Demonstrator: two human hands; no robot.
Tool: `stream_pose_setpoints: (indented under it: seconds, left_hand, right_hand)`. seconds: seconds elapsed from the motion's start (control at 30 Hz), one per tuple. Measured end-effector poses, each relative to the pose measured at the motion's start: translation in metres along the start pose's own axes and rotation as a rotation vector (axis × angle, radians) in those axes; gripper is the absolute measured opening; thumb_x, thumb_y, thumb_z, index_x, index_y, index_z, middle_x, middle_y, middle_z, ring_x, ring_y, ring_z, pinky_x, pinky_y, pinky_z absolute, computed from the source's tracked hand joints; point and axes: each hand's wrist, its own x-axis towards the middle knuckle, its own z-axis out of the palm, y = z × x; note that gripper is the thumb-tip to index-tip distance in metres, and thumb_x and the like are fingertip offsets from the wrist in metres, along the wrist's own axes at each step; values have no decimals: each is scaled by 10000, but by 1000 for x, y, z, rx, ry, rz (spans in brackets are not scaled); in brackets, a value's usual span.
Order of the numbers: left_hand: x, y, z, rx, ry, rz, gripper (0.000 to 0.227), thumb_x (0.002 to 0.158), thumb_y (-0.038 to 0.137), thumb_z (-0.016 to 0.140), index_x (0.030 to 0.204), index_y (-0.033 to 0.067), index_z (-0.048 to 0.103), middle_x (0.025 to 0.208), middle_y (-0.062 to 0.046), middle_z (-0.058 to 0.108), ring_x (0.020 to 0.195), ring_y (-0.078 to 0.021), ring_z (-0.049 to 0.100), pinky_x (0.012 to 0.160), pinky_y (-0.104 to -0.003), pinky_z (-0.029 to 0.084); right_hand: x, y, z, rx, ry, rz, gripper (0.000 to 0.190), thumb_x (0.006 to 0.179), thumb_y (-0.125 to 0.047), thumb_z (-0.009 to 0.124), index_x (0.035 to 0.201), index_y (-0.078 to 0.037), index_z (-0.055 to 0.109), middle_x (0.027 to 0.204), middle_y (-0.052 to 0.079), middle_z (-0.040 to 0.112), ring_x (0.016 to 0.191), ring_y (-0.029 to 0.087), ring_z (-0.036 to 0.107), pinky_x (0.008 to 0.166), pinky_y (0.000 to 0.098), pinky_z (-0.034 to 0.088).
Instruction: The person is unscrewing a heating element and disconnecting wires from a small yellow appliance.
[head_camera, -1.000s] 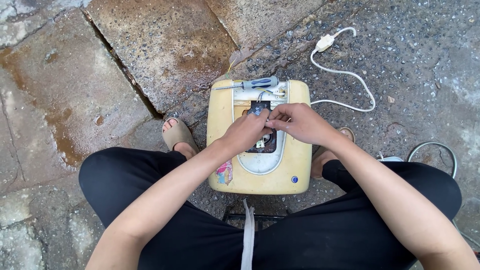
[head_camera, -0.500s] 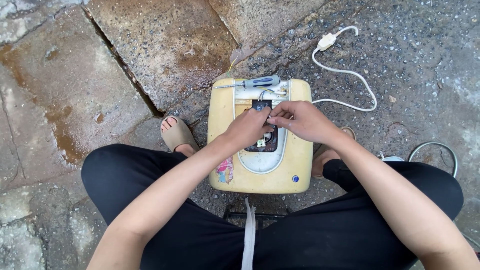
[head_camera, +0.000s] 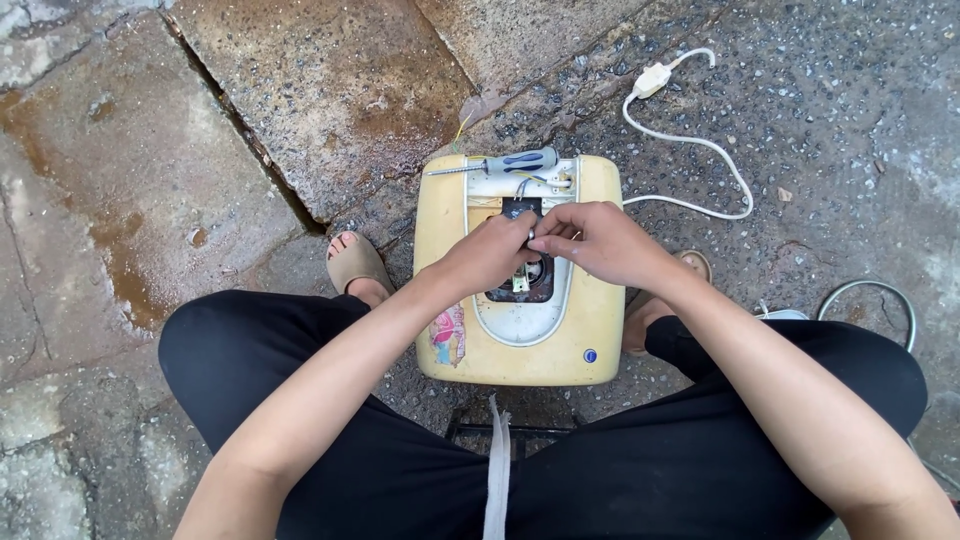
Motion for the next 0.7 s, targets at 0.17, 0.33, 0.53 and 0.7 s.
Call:
stream_pose_setpoints:
  seconds: [0.17, 0.33, 0.53, 0.7]
  left_hand:
    - [2, -7, 4, 28, -19, 18, 206, 969, 86, 636, 1116, -44, 574, 905, -286, 719, 905, -498, 717, 762, -535, 568]
    - [-1, -4, 0, 26, -29, 17, 193, 971, 74, 627, 1120, -39, 579, 910, -281, 721, 911, -485, 722, 769, -522, 569]
    - [-1, -6, 3, 42, -16, 36, 215, 972, 78, 638, 1132, -48, 569, 893, -267, 725, 891, -473, 732, 773, -511, 571]
    - [-1, -6, 1, 70, -19, 31, 225, 971, 72, 639, 1144, -50, 561, 889, -271, 719, 880, -478, 729, 765, -523, 567]
  right_hand:
    - [-1, 0, 0, 5, 0, -11, 208, 930, -130, 658, 1057, 15, 738, 863, 152, 743, 850, 242, 709, 765, 372, 575]
    - [-1, -1, 0, 10, -6, -7, 206, 924, -124, 660, 1057, 16, 733, 876, 147, 750, 861, 237, 713, 772, 374, 577]
    - [1, 2, 0, -11, -18, -2, 216, 933, -146, 661, 1068, 6, 735, 876, 138, 752, 860, 239, 721, 781, 375, 578]
    - [2, 5, 2, -4, -15, -11, 225, 936, -142, 658, 1076, 18, 727, 890, 148, 754, 870, 247, 724, 783, 384, 578]
